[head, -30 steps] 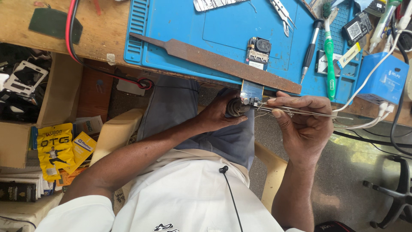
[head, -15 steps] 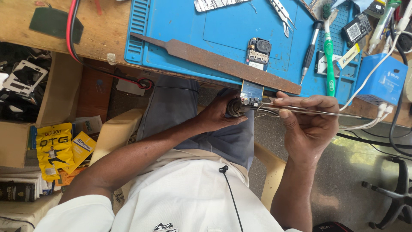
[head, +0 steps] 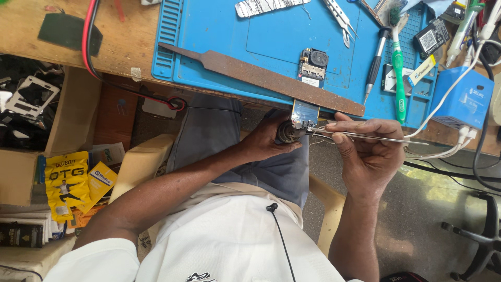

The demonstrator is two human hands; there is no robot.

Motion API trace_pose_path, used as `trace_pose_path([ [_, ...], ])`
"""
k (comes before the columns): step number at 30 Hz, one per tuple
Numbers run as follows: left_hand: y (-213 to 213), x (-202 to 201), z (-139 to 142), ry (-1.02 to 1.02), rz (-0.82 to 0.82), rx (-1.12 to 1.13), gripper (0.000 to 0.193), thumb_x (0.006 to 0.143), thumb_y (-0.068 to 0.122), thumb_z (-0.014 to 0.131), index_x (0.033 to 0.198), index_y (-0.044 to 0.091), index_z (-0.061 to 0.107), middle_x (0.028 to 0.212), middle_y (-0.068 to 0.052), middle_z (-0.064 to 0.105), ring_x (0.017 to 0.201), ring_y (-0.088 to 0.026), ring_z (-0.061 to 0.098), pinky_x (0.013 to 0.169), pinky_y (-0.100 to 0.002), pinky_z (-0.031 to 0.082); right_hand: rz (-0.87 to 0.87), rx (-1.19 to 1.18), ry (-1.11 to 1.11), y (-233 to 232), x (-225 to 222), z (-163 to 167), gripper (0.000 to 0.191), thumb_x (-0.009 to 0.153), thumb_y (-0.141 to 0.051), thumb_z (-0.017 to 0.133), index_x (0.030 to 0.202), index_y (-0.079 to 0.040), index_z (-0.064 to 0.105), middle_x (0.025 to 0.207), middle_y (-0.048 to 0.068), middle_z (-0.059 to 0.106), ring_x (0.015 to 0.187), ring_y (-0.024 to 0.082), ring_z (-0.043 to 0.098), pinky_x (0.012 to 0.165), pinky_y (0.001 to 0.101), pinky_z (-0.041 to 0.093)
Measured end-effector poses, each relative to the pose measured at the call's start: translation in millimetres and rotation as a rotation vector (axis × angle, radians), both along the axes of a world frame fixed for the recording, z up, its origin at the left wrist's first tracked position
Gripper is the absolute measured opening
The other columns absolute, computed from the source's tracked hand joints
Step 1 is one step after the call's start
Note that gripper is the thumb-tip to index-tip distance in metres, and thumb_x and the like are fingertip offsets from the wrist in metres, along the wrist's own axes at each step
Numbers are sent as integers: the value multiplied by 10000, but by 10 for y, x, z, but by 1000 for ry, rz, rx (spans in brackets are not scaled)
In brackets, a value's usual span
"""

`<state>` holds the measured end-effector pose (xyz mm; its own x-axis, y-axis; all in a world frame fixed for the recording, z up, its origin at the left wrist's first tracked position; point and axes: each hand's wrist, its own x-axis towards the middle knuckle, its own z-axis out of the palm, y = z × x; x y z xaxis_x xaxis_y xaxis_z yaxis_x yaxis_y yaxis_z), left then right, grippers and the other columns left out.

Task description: The person solders components on a phone motherboard with a soldering iron, holding the board steady on a blue work mat. They then use tweezers to position a small part on the board, and continue soldering the part while the board is held in a small clamp, working the iron tip against the component contacts.

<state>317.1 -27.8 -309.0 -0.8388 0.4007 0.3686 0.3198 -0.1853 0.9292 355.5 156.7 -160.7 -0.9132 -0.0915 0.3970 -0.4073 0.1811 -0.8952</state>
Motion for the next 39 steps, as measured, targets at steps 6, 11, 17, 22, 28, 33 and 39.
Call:
trace_pose_path([
  [6, 7, -14, -4, 65, 63, -78, 572, 861, 192, 860, 1335, 56, 570, 1178, -119, 665, 1093, -265, 626, 975, -412, 502, 3, -67, -4, 20, -16, -29, 342, 1048, 102, 735, 1207, -50, 473, 1073, 175, 732, 1113, 258, 757, 1164, 452, 594],
  [11, 20, -12, -23, 65, 64, -67, 576, 871, 200, 858, 1351, 63, 570, 1191, -119, 666, 1104, -259, 631, 983, -406, 509, 26, -160, -5, 53, -16, -41, 346, 1042, 118, 737, 1211, -52, 489, 1094, 179, 730, 1127, 269, 756, 1181, 475, 588],
  [17, 43, -11, -43, -64, -12, -39, 560, 887, 219, 837, 1352, 71, 562, 1179, -97, 671, 1093, -238, 654, 974, -393, 534, 30, -55, 24, 62, 6, -49, 361, 1043, 114, 733, 1227, -59, 475, 1095, 166, 727, 1139, 258, 751, 1204, 473, 574],
  [22, 35, -15, -50, 45, 44, -73, 579, 885, 207, 849, 1366, 65, 558, 1213, -111, 660, 1142, -260, 622, 1003, -412, 507, 37, -19, 34, 56, -6, -43, 357, 1033, 106, 730, 1231, -52, 479, 1088, 160, 730, 1143, 254, 748, 1196, 469, 575],
  [28, 42, -1, -61, -1, 23, -47, 571, 890, 222, 843, 1361, 74, 556, 1204, -106, 645, 1123, -257, 629, 990, -403, 523, 29, -27, 19, 44, 5, -40, 357, 1041, 102, 732, 1235, -53, 476, 1088, 151, 724, 1148, 254, 751, 1201, 462, 575],
  [33, 43, -5, -76, 49, 49, -55, 594, 885, 215, 848, 1375, 65, 546, 1223, -113, 643, 1143, -271, 620, 1011, -418, 509, 32, -9, 13, 42, -2, -28, 353, 1051, 97, 726, 1237, -52, 466, 1103, 170, 728, 1149, 258, 749, 1202, 456, 573],
  [39, 32, -12, -67, 32, 31, -45, 600, 893, 212, 842, 1394, 67, 544, 1225, -111, 651, 1142, -264, 626, 1007, -412, 511, 25, -1, 7, 26, -8, -6, 348, 1053, 86, 726, 1236, -46, 461, 1112, 187, 730, 1148, 258, 751, 1200, 452, 574],
])
